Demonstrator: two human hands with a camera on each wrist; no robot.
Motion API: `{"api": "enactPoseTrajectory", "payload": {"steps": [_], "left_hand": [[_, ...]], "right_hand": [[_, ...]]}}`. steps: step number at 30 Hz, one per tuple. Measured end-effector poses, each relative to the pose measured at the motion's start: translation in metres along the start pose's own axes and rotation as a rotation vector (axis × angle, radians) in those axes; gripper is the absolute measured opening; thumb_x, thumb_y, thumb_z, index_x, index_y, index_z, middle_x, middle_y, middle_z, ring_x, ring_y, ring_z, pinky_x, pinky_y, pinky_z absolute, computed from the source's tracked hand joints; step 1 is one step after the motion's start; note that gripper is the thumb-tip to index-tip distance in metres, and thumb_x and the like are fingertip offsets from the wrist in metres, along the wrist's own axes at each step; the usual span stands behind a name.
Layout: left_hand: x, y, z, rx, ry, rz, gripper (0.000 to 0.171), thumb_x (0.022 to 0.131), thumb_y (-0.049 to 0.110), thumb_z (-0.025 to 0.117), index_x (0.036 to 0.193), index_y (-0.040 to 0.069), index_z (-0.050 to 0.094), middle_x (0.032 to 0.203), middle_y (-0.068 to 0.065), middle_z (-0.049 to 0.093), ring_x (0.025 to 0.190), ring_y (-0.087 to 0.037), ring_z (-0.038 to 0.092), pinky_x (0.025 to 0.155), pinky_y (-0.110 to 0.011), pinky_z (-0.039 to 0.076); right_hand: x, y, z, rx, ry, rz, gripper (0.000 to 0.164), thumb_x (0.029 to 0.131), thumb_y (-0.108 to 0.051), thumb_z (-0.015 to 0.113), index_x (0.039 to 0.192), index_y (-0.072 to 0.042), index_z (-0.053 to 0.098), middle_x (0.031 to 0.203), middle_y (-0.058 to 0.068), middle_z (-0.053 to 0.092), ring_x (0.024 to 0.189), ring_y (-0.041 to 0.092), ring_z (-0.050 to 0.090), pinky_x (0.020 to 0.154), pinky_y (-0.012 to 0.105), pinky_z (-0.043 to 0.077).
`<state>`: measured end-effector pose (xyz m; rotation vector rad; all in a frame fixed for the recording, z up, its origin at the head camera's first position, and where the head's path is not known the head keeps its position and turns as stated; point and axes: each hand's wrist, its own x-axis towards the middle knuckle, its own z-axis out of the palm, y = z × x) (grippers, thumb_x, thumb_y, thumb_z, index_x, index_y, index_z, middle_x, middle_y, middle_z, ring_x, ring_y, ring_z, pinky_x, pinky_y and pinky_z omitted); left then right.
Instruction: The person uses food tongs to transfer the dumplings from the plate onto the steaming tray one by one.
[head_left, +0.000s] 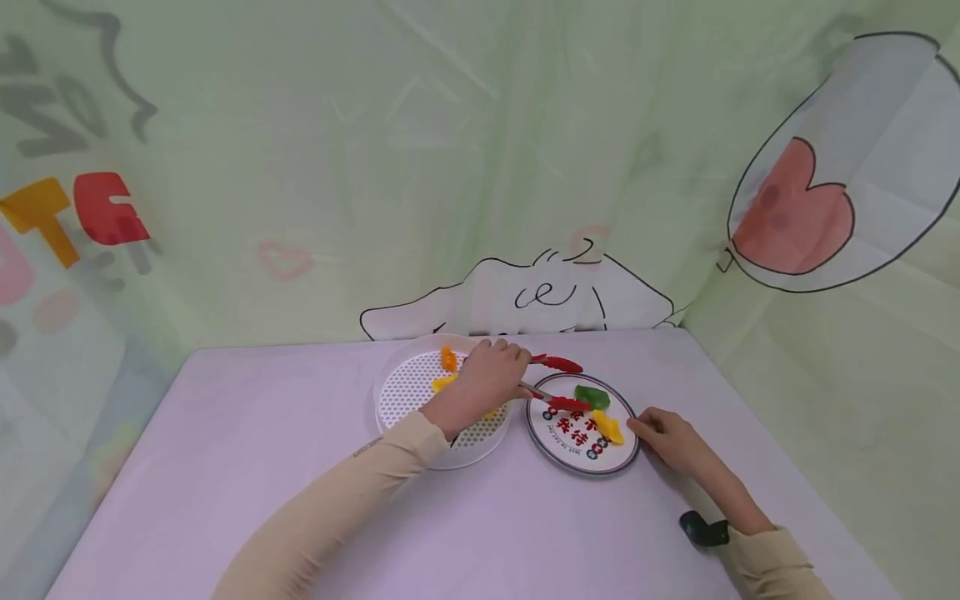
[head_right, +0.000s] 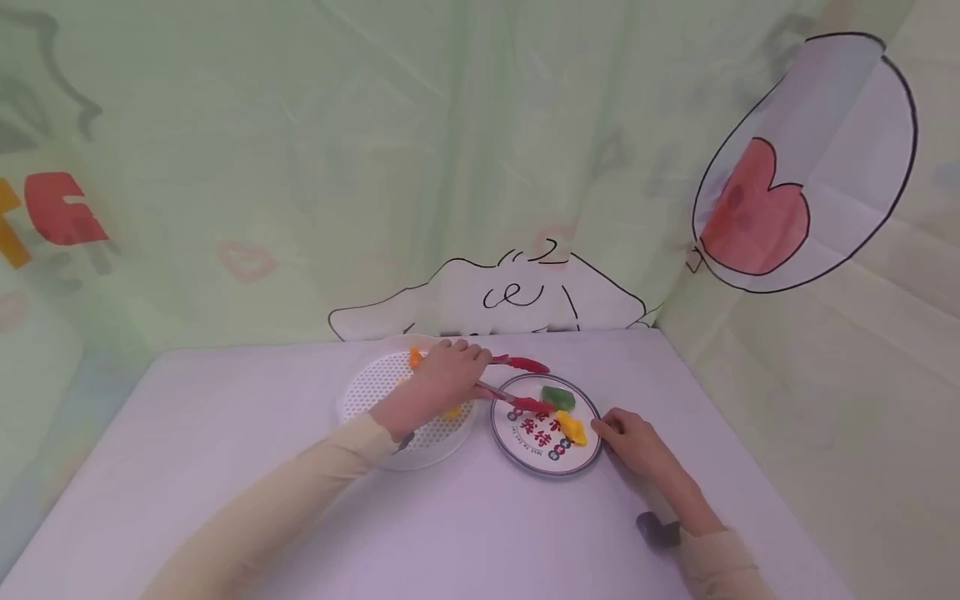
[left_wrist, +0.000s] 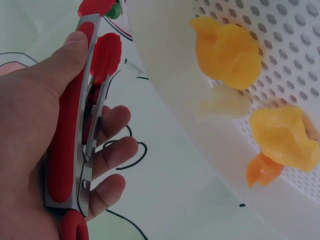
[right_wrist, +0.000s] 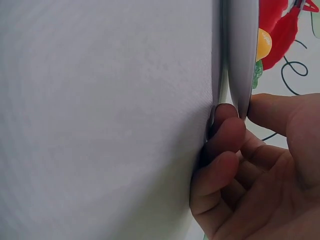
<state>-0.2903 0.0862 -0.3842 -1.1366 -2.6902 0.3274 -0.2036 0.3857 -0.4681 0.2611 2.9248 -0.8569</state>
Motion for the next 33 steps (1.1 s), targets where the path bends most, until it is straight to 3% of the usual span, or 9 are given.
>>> {"api": "enactPoseTrajectory", "payload": {"steps": [17,33], "left_hand": [[0.006,0.016,0.003,-0.004,-0.022,0.012,0.056,0.084,0.060,0.050,0.123,0.020,0.053,0.112,0.005,0.061,0.095,-0.014,0.053,0.080,-0.027,0.044],[0.000,0.012,0.010,-0.052,0.024,-0.020,0.056,0.084,0.062,0.048,0.120,0.020,0.055,0.108,0.006,0.062,0.090,-0.013,0.052,0.074,-0.026,0.043]], "right_hand": [[0.002,-0.001,0.000,-0.001,-0.022,0.023,0.040,0.092,-0.040,0.051,0.102,-0.002,0.057,0.075,0.005,0.053,0.067,0.017,0.048,0.058,0.026,0.043],[0.001,-0.002,-0.001,-0.004,-0.024,0.030,0.041,0.092,-0.040,0.050,0.104,-0.001,0.056,0.076,0.005,0.053,0.069,0.017,0.048,0.059,0.026,0.044]]}}
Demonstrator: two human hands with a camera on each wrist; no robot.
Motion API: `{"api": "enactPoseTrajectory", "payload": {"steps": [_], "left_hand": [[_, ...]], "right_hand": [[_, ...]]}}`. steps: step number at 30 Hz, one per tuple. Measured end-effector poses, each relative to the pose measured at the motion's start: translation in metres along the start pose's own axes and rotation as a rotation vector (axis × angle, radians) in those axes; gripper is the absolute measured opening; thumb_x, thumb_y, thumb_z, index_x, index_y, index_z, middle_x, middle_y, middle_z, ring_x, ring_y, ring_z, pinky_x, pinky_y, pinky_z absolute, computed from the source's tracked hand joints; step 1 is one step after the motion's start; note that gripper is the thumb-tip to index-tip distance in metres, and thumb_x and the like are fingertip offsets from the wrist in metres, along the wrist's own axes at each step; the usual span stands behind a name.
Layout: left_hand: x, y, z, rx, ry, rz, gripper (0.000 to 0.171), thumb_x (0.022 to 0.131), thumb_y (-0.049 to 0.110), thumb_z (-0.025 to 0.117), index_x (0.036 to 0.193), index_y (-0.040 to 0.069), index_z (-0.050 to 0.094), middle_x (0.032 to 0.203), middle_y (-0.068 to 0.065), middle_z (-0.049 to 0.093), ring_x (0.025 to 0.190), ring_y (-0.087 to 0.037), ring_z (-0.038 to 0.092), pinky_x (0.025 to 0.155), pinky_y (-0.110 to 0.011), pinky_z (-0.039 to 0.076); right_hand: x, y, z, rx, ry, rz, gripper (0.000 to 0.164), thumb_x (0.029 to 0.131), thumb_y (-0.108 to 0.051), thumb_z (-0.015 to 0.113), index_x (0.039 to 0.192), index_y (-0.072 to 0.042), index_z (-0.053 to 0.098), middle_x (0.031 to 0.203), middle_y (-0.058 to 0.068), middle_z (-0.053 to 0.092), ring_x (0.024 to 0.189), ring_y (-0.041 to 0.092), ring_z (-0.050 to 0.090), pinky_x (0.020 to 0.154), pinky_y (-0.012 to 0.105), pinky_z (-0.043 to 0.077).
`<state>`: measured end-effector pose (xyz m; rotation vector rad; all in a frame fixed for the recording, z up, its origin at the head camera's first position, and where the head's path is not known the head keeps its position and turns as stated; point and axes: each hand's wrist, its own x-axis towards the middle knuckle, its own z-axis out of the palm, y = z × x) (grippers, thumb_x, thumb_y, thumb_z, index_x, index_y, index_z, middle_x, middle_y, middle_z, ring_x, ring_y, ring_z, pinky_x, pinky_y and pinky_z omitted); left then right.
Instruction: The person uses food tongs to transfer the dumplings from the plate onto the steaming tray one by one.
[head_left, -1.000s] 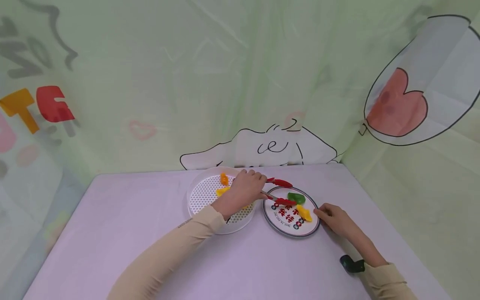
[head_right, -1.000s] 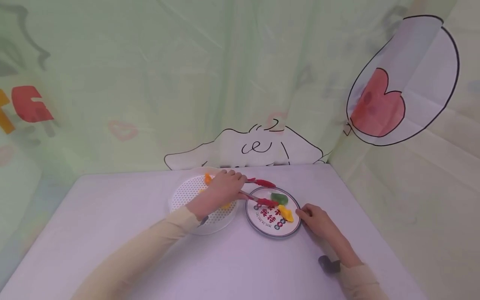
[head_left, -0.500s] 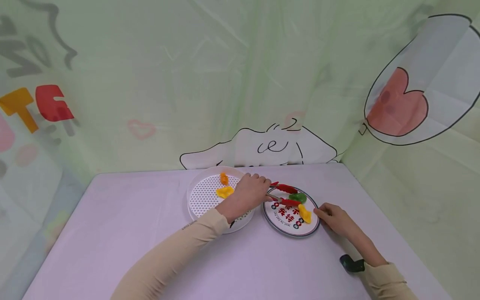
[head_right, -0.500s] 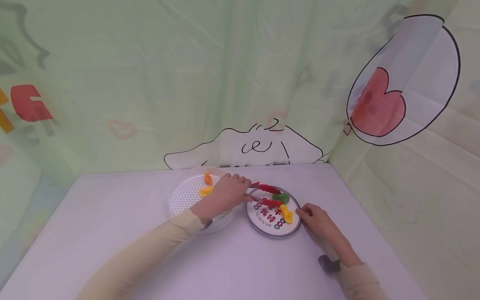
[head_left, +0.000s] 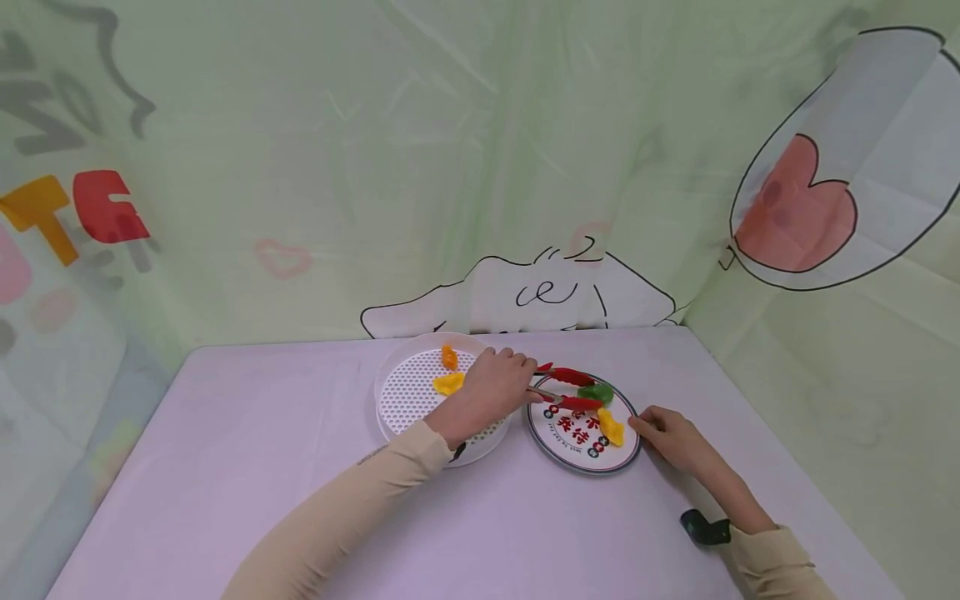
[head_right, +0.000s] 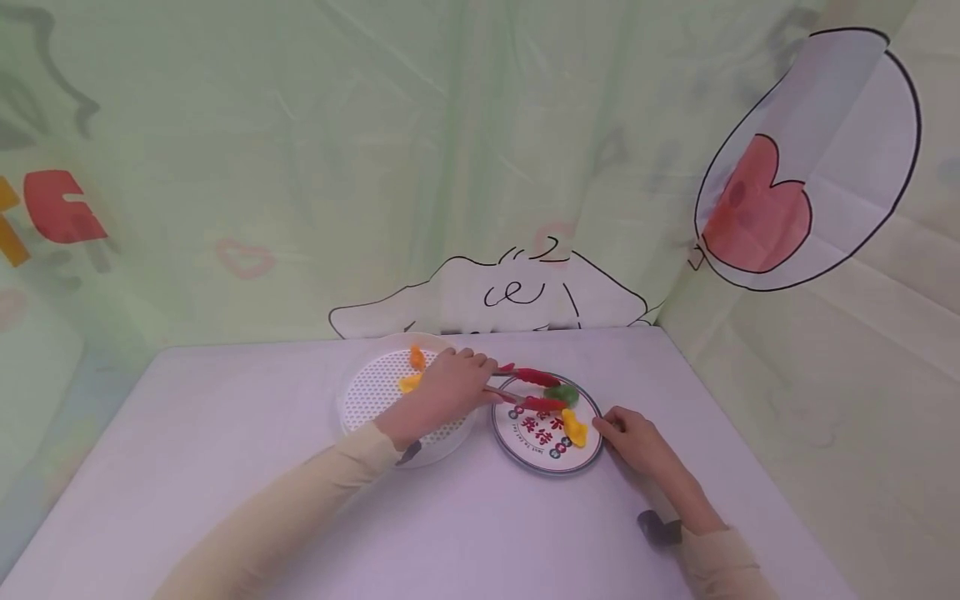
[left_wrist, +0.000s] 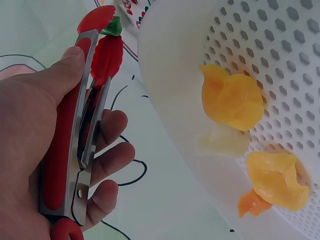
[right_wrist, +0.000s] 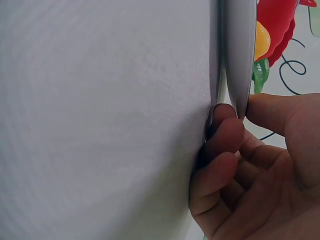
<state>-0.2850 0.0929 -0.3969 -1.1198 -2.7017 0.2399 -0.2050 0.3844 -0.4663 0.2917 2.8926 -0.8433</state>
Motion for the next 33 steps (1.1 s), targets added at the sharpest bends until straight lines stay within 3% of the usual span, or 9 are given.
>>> {"api": "enactPoseTrajectory", "payload": {"steps": [7,14,19,26,33], "left_hand": [[-0.007,-0.009,0.005,-0.047,0.022,-0.033,0.057,0.083,0.064,0.048,0.119,0.020,0.055,0.105,0.006,0.062,0.087,-0.013,0.049,0.072,-0.026,0.042],[-0.027,-0.022,-0.006,-0.063,0.039,-0.068,0.058,0.083,0.066,0.042,0.116,0.020,0.055,0.102,0.006,0.062,0.091,-0.013,0.053,0.078,-0.029,0.044],[-0.039,-0.032,-0.009,-0.085,0.078,-0.099,0.055,0.083,0.065,0.045,0.113,0.020,0.055,0.097,0.006,0.062,0.086,-0.012,0.053,0.075,-0.028,0.045],[-0.057,-0.046,-0.007,-0.155,0.091,-0.151,0.056,0.083,0.063,0.049,0.118,0.020,0.053,0.106,0.005,0.062,0.092,-0.014,0.053,0.082,-0.030,0.046],[-0.085,-0.068,-0.007,-0.201,0.079,-0.240,0.060,0.083,0.063,0.049,0.126,0.020,0.050,0.117,0.002,0.061,0.104,-0.017,0.054,0.084,-0.034,0.048]], "right_hand": [[0.002,0.001,0.000,-0.002,-0.007,0.006,0.044,0.092,-0.043,0.050,0.104,-0.002,0.056,0.076,0.005,0.053,0.068,0.017,0.048,0.059,0.026,0.043],[0.002,0.000,0.001,-0.006,0.002,0.003,0.047,0.091,-0.046,0.049,0.104,-0.001,0.056,0.077,0.005,0.054,0.069,0.017,0.048,0.060,0.026,0.044],[0.001,0.000,0.000,-0.013,0.014,-0.009,0.047,0.092,-0.045,0.049,0.103,0.000,0.056,0.076,0.006,0.053,0.068,0.018,0.048,0.058,0.026,0.043],[0.001,0.002,0.001,-0.008,0.014,-0.013,0.048,0.091,-0.047,0.049,0.103,-0.001,0.056,0.077,0.005,0.054,0.068,0.017,0.049,0.059,0.025,0.044],[-0.001,0.001,0.002,-0.015,0.017,-0.033,0.049,0.092,-0.047,0.048,0.104,0.000,0.056,0.077,0.006,0.054,0.069,0.017,0.049,0.058,0.026,0.044]]}}
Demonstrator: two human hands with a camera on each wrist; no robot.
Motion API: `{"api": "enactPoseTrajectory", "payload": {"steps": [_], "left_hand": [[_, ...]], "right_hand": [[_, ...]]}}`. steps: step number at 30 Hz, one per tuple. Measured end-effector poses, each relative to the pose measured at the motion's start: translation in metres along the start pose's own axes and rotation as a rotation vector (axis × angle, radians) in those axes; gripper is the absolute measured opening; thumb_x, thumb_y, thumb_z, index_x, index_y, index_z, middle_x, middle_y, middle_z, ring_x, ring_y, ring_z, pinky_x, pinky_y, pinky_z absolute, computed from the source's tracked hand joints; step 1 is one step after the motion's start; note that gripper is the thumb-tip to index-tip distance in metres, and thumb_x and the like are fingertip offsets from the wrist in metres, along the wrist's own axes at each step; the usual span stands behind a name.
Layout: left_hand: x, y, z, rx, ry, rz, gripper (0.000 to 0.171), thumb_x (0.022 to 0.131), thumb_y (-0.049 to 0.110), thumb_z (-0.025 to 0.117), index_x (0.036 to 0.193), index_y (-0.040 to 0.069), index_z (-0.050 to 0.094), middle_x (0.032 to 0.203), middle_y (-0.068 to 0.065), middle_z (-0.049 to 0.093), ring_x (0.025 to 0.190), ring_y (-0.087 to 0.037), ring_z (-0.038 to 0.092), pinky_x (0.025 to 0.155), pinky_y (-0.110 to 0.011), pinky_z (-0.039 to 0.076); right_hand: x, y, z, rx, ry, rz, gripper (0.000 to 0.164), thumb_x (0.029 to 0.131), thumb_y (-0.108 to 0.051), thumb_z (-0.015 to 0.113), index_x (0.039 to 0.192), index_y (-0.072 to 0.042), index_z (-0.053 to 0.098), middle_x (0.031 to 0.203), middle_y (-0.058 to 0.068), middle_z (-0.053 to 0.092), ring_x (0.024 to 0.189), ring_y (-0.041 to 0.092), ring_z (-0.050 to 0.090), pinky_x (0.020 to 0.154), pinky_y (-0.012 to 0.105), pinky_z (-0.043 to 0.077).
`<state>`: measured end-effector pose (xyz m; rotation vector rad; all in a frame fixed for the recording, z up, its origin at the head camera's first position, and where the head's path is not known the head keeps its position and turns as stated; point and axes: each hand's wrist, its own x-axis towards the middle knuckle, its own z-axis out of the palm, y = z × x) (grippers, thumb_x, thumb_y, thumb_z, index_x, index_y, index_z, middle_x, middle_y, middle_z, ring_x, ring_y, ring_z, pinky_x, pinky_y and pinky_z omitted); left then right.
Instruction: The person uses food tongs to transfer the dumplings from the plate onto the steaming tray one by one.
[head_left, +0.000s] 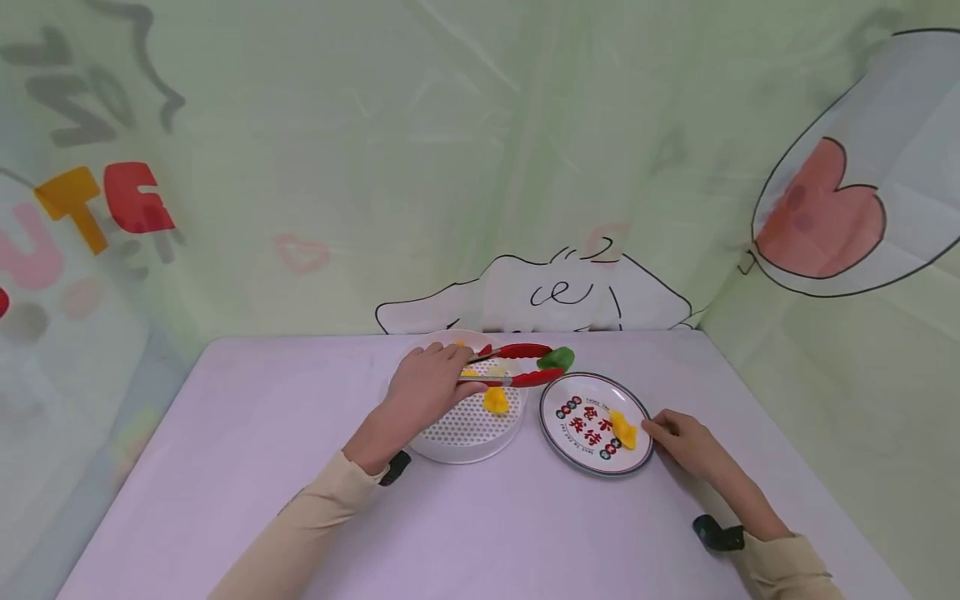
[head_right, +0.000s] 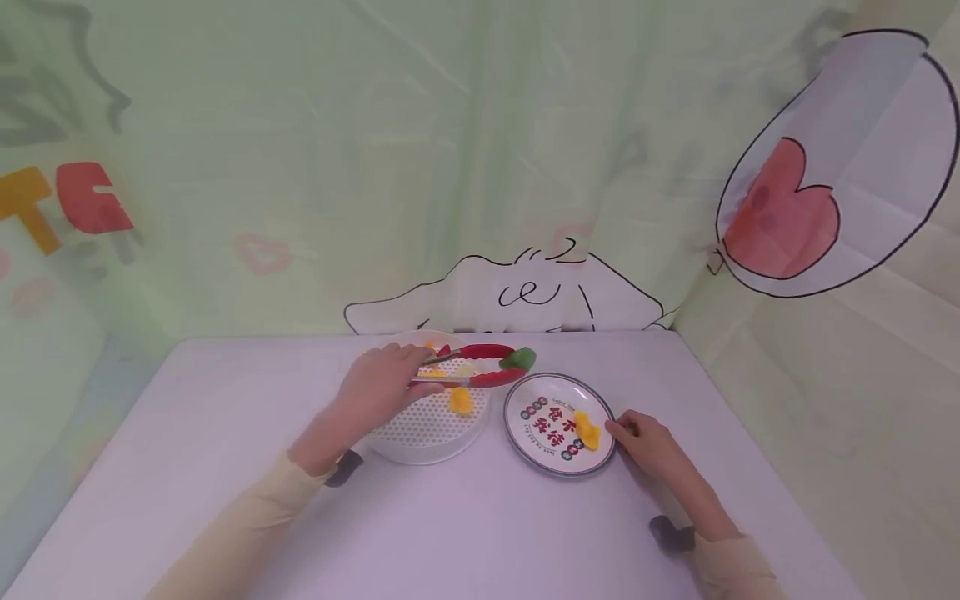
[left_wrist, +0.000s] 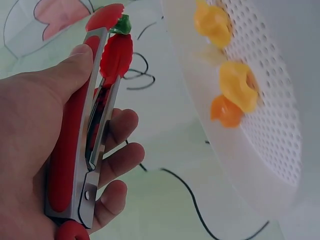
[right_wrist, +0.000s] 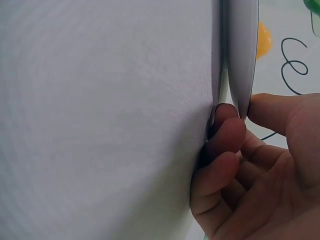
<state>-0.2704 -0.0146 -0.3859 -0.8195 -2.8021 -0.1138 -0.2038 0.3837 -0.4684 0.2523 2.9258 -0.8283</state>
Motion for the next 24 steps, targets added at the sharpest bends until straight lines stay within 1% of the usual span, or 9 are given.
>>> {"api": "enactPoseTrajectory", "payload": {"steps": [5,8,11,15,19,24], "left_hand": [[-0.015,-0.020,-0.005,-0.009,0.000,-0.045,0.060,0.083,0.061,0.051,0.125,0.019,0.051,0.117,0.000,0.061,0.102,-0.018,0.055,0.084,-0.036,0.048],[-0.023,-0.031,-0.008,0.005,-0.008,-0.066,0.061,0.083,0.063,0.049,0.124,0.019,0.051,0.117,0.000,0.062,0.101,-0.018,0.055,0.084,-0.036,0.048],[-0.032,-0.041,-0.012,0.017,0.004,-0.063,0.059,0.082,0.061,0.052,0.122,0.017,0.053,0.114,-0.001,0.063,0.097,-0.019,0.055,0.080,-0.035,0.049],[-0.048,-0.052,-0.018,0.053,0.020,-0.043,0.054,0.081,0.055,0.059,0.116,0.015,0.056,0.105,-0.002,0.065,0.090,-0.020,0.056,0.075,-0.035,0.049],[-0.061,-0.057,-0.023,0.094,-0.025,-0.041,0.052,0.079,0.054,0.062,0.114,0.015,0.058,0.102,-0.001,0.065,0.087,-0.019,0.055,0.074,-0.034,0.048],[-0.069,-0.052,-0.034,0.119,-0.102,-0.033,0.052,0.077,0.055,0.064,0.109,0.014,0.059,0.097,0.000,0.064,0.083,-0.017,0.052,0.070,-0.032,0.046]], "right_hand": [[0.000,0.000,0.000,-0.006,0.000,0.002,0.049,0.092,-0.047,0.048,0.104,0.000,0.056,0.076,0.005,0.053,0.068,0.017,0.048,0.057,0.025,0.044],[0.000,0.000,-0.001,-0.008,-0.002,-0.002,0.049,0.092,-0.046,0.048,0.104,0.000,0.056,0.077,0.005,0.053,0.068,0.017,0.048,0.058,0.025,0.044],[0.000,0.000,0.000,-0.006,0.001,-0.002,0.049,0.092,-0.046,0.048,0.104,0.000,0.056,0.077,0.006,0.053,0.069,0.017,0.048,0.058,0.025,0.044],[-0.001,0.000,0.000,-0.002,0.001,-0.008,0.049,0.092,-0.047,0.048,0.104,0.000,0.056,0.078,0.006,0.054,0.071,0.018,0.048,0.058,0.026,0.043],[-0.001,0.000,0.000,-0.002,-0.004,-0.017,0.049,0.092,-0.046,0.048,0.104,0.001,0.056,0.079,0.006,0.054,0.072,0.018,0.049,0.059,0.026,0.043],[-0.002,-0.001,-0.001,-0.005,0.009,-0.025,0.048,0.092,-0.045,0.048,0.104,0.001,0.056,0.077,0.006,0.054,0.070,0.018,0.048,0.057,0.026,0.043]]}}
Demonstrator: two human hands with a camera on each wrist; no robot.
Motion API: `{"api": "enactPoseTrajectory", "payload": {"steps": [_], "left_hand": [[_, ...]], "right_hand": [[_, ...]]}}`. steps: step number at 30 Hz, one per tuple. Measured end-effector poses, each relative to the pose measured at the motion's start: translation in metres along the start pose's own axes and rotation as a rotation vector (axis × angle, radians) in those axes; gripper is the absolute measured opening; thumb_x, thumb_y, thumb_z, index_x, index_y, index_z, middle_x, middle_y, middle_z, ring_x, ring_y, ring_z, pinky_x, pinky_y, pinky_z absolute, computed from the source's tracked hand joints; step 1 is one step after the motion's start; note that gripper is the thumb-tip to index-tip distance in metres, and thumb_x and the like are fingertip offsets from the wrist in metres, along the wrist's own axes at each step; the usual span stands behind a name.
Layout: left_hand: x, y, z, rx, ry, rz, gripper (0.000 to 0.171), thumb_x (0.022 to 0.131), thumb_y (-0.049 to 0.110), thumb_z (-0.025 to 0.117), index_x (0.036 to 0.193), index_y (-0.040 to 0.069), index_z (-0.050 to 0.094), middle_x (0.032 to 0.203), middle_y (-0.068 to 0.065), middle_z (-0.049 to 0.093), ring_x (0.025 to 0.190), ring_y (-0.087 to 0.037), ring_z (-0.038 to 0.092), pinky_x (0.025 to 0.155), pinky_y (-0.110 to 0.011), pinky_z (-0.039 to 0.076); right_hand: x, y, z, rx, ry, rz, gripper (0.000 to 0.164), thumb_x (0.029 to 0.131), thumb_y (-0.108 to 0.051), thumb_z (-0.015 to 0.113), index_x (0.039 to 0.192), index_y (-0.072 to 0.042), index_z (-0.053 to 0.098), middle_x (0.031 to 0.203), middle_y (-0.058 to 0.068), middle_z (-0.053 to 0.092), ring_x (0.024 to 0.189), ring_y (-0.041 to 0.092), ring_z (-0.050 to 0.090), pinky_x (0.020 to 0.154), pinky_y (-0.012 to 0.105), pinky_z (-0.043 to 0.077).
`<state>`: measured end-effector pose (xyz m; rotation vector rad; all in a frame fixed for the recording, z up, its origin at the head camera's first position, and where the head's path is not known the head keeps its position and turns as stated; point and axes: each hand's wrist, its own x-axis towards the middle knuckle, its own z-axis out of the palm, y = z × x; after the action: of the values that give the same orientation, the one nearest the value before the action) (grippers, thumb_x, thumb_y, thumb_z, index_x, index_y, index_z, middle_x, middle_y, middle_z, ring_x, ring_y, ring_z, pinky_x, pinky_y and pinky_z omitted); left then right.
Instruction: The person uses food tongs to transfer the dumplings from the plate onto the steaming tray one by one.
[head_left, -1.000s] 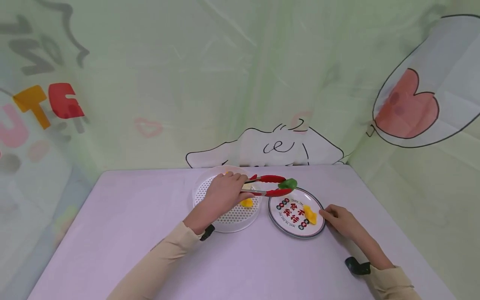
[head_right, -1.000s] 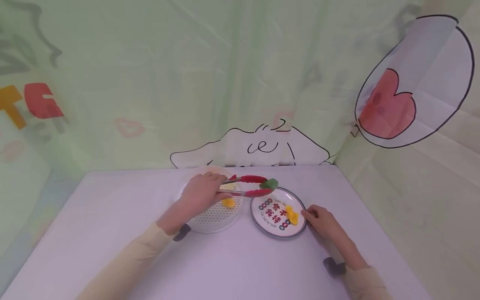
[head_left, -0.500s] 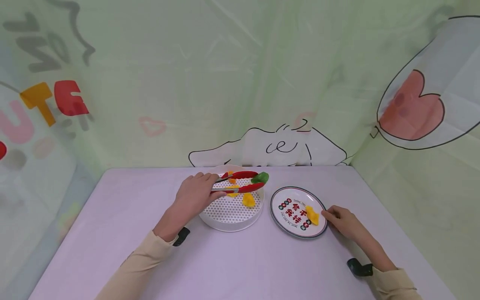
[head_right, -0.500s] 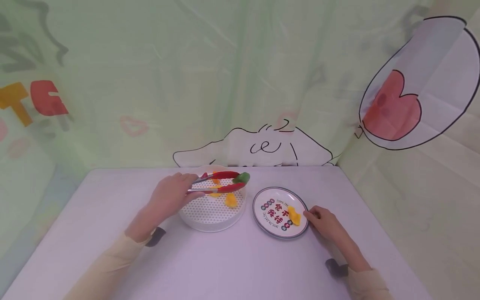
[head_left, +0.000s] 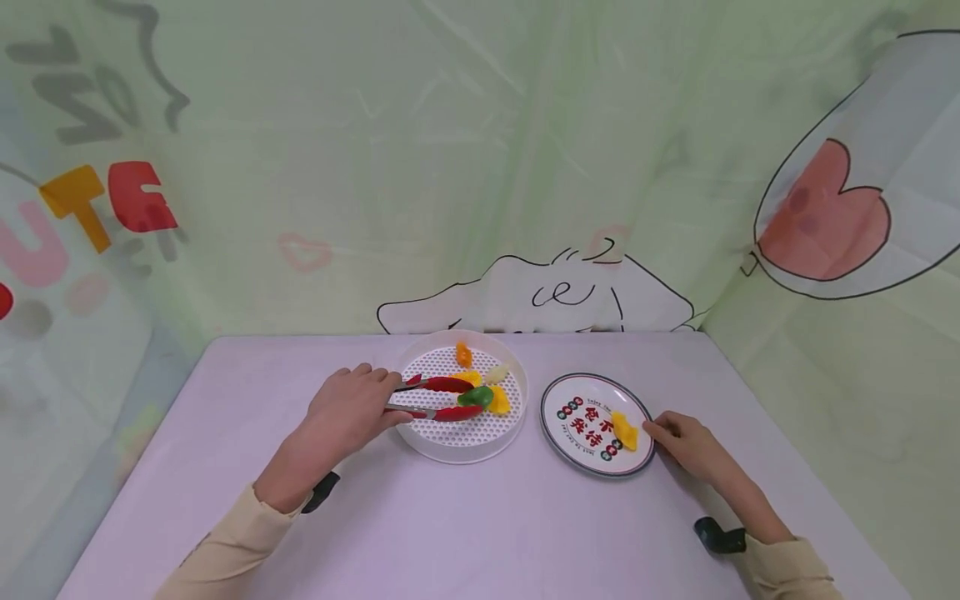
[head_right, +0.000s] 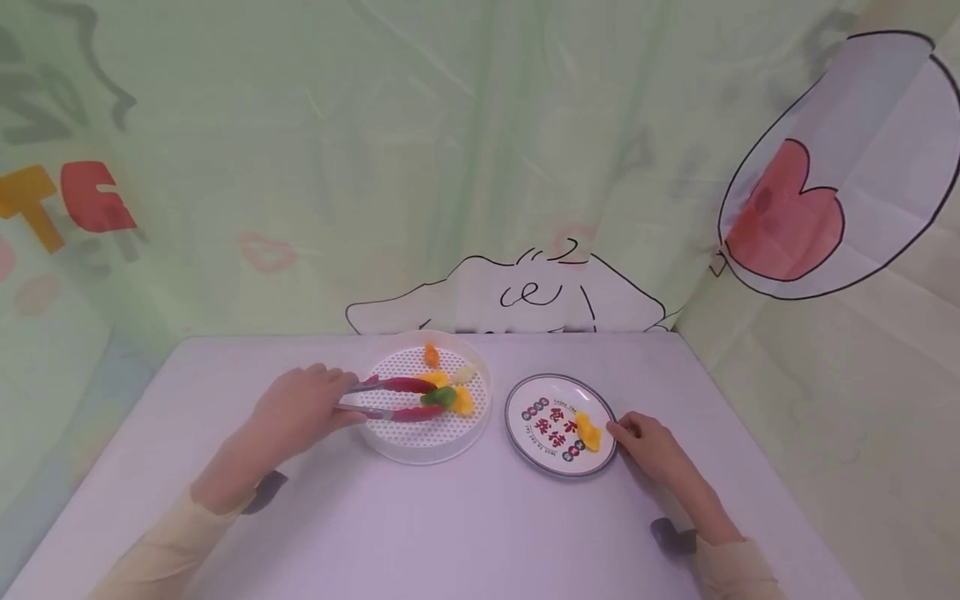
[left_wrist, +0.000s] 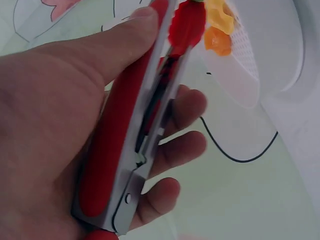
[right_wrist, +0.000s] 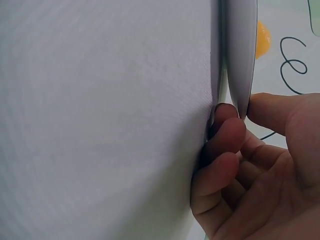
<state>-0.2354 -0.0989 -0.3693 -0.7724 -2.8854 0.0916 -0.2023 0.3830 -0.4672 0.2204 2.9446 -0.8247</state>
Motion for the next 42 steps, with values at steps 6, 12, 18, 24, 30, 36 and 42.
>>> {"api": "enactPoseTrajectory", "payload": {"steps": [6,12,18,24,30,36,42], "left_hand": [[-0.001,0.009,-0.014,0.023,-0.106,-0.005,0.055,0.075,0.053,0.066,0.113,0.013,0.060,0.101,-0.002,0.065,0.089,-0.020,0.054,0.078,-0.036,0.047],[0.003,0.010,-0.010,0.016,-0.130,-0.020,0.055,0.075,0.051,0.068,0.113,0.013,0.060,0.103,-0.004,0.065,0.092,-0.021,0.055,0.080,-0.038,0.047],[0.003,0.008,-0.010,0.023,-0.109,-0.011,0.056,0.074,0.053,0.068,0.111,0.013,0.060,0.100,-0.004,0.065,0.089,-0.021,0.055,0.076,-0.036,0.048],[0.003,0.006,-0.024,0.020,-0.072,-0.011,0.058,0.072,0.056,0.068,0.109,0.012,0.059,0.096,-0.005,0.065,0.085,-0.021,0.055,0.073,-0.034,0.049],[0.002,0.011,-0.032,-0.004,-0.038,0.006,0.068,0.072,0.059,0.066,0.118,0.010,0.054,0.105,-0.006,0.062,0.091,-0.021,0.055,0.077,-0.034,0.050],[0.007,0.030,-0.017,-0.064,0.029,0.014,0.081,0.073,0.063,0.062,0.129,0.009,0.043,0.118,-0.009,0.057,0.102,-0.023,0.054,0.083,-0.036,0.050],[0.020,0.058,0.001,-0.100,0.073,0.020,0.085,0.073,0.065,0.060,0.133,0.010,0.041,0.125,-0.009,0.055,0.110,-0.024,0.051,0.087,-0.039,0.049]], "right_hand": [[0.001,0.003,0.000,0.003,-0.003,0.016,0.049,0.092,-0.046,0.048,0.104,0.001,0.056,0.078,0.006,0.054,0.072,0.018,0.048,0.059,0.026,0.043],[0.001,0.003,0.000,-0.001,0.001,0.007,0.050,0.092,-0.047,0.048,0.103,0.001,0.057,0.081,0.007,0.055,0.076,0.019,0.048,0.062,0.027,0.043],[0.001,0.002,-0.001,-0.001,-0.004,0.007,0.050,0.092,-0.048,0.047,0.102,0.000,0.057,0.082,0.007,0.055,0.077,0.020,0.048,0.063,0.027,0.043],[0.001,0.004,0.000,0.000,0.001,0.011,0.050,0.092,-0.048,0.047,0.102,0.000,0.057,0.082,0.007,0.055,0.077,0.020,0.048,0.063,0.027,0.043],[0.001,0.005,0.001,0.003,0.009,0.012,0.048,0.092,-0.047,0.048,0.101,-0.001,0.057,0.081,0.006,0.055,0.077,0.020,0.048,0.062,0.026,0.043],[-0.001,0.005,0.000,0.002,0.006,0.023,0.048,0.092,-0.047,0.048,0.101,-0.001,0.057,0.081,0.006,0.055,0.077,0.019,0.048,0.063,0.026,0.043],[0.000,0.003,0.001,0.018,0.002,0.025,0.050,0.091,-0.048,0.048,0.103,0.000,0.057,0.079,0.006,0.054,0.073,0.018,0.048,0.059,0.026,0.043]]}}
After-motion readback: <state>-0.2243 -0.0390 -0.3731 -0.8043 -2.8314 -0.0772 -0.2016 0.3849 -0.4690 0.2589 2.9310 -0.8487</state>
